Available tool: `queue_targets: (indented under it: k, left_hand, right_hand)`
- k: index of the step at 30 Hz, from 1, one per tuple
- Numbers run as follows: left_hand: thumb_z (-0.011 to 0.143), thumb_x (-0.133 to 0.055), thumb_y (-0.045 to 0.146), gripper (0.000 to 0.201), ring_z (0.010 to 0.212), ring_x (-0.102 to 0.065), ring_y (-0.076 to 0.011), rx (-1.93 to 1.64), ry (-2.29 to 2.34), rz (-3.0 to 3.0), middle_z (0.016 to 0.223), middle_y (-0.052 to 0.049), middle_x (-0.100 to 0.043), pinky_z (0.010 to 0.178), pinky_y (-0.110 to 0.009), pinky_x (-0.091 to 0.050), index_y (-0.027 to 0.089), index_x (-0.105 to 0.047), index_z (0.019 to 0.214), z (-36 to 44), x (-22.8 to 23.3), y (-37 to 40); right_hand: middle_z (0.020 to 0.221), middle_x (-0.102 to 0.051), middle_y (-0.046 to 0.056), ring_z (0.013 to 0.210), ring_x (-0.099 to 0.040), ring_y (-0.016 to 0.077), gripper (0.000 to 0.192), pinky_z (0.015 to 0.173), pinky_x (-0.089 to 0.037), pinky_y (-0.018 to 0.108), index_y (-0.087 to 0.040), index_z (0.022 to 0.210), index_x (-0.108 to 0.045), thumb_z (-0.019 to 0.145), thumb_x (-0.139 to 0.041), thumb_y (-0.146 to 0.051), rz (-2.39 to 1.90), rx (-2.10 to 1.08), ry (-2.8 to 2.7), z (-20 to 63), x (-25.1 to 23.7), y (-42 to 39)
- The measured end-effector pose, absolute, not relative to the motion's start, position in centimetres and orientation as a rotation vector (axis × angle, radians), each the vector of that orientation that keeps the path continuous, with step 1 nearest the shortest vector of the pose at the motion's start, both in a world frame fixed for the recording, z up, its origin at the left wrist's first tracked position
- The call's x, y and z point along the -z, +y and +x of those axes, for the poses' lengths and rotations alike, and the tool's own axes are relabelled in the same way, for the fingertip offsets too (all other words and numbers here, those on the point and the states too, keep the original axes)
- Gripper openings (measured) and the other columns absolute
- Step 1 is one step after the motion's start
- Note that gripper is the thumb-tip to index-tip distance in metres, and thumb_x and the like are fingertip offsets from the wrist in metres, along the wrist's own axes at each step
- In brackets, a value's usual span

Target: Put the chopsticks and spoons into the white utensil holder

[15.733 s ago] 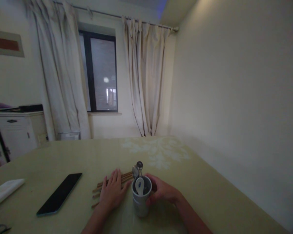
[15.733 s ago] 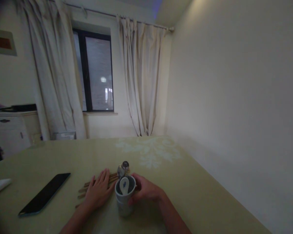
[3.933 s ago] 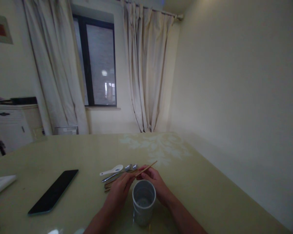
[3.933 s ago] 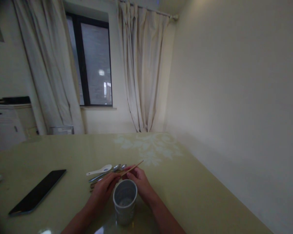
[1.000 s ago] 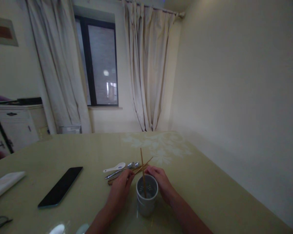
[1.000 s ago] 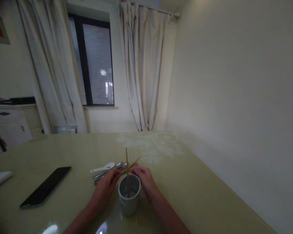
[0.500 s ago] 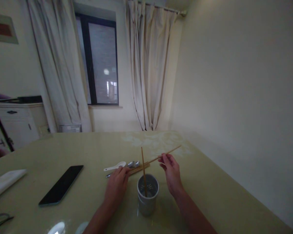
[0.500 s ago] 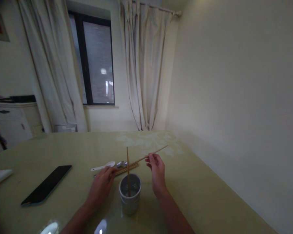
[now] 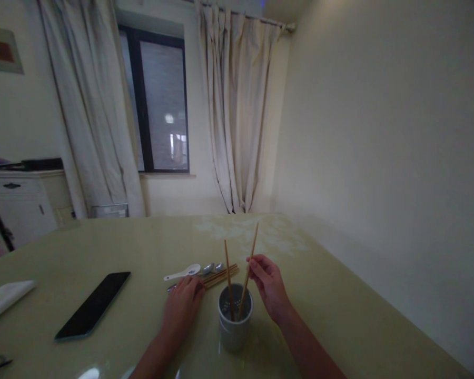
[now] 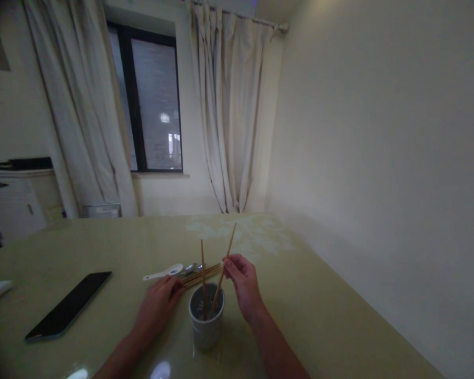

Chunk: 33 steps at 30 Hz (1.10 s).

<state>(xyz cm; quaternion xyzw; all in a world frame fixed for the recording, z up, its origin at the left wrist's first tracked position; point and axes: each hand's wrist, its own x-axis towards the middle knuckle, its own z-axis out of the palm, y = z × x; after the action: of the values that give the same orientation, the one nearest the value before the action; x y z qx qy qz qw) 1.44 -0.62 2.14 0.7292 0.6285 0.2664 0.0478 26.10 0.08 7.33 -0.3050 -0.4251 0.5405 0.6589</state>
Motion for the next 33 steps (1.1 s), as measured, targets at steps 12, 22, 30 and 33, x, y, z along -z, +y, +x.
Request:
queue_targets:
  k: [12,22,30,33]
  left_hand:
    - [0.096,-0.055,0.025,0.016,0.102,-0.069,-0.0271,-0.798,1.831,2.234,0.102,-0.007,-0.075,0.093,-0.038,-0.050,0.023,-0.070,0.090,2.1,-1.9,-0.8]
    - [0.105,-0.044,0.044,0.028,0.089,-0.072,-0.0252,-1.245,1.488,1.905,0.097,-0.005,-0.076,0.081,-0.036,-0.054,0.025,-0.064,0.101,4.1,-2.1,-1.5]
    - [0.103,-0.052,0.040,0.026,0.097,-0.073,-0.0256,-1.257,1.200,1.930,0.111,-0.009,-0.078,0.087,-0.038,-0.057,0.025,-0.071,0.112,5.0,-2.1,-1.9]
    - [0.102,-0.053,0.043,0.028,0.110,-0.071,-0.0273,-1.368,1.249,1.939,0.118,-0.009,-0.077,0.098,-0.042,-0.056,0.027,-0.073,0.113,4.8,-2.2,-1.6]
  right_hand:
    - [0.062,-0.064,0.000,0.063,-0.051,0.0148,0.043,0.062,-0.038,0.027,-0.018,0.068,-0.081,0.075,-0.087,-0.060,-0.873,-1.118,-1.336,25.3,-6.5,-0.2]
    - [0.072,-0.071,0.004,0.070,-0.062,0.0194,0.057,0.067,-0.045,0.030,-0.017,0.073,-0.078,0.081,-0.077,-0.073,-0.956,-1.224,-1.254,24.7,-4.5,0.7]
    - [0.091,-0.080,0.008,0.087,-0.073,0.0262,0.051,0.080,-0.054,0.035,-0.018,0.093,-0.081,0.075,-0.086,-0.065,-0.882,-1.273,-1.259,24.6,-4.2,1.0]
    - [0.090,-0.080,0.009,0.082,-0.072,0.0241,0.053,0.073,-0.054,0.033,-0.018,0.091,-0.080,0.074,-0.086,-0.067,-0.910,-1.158,-1.170,25.2,-4.7,1.2]
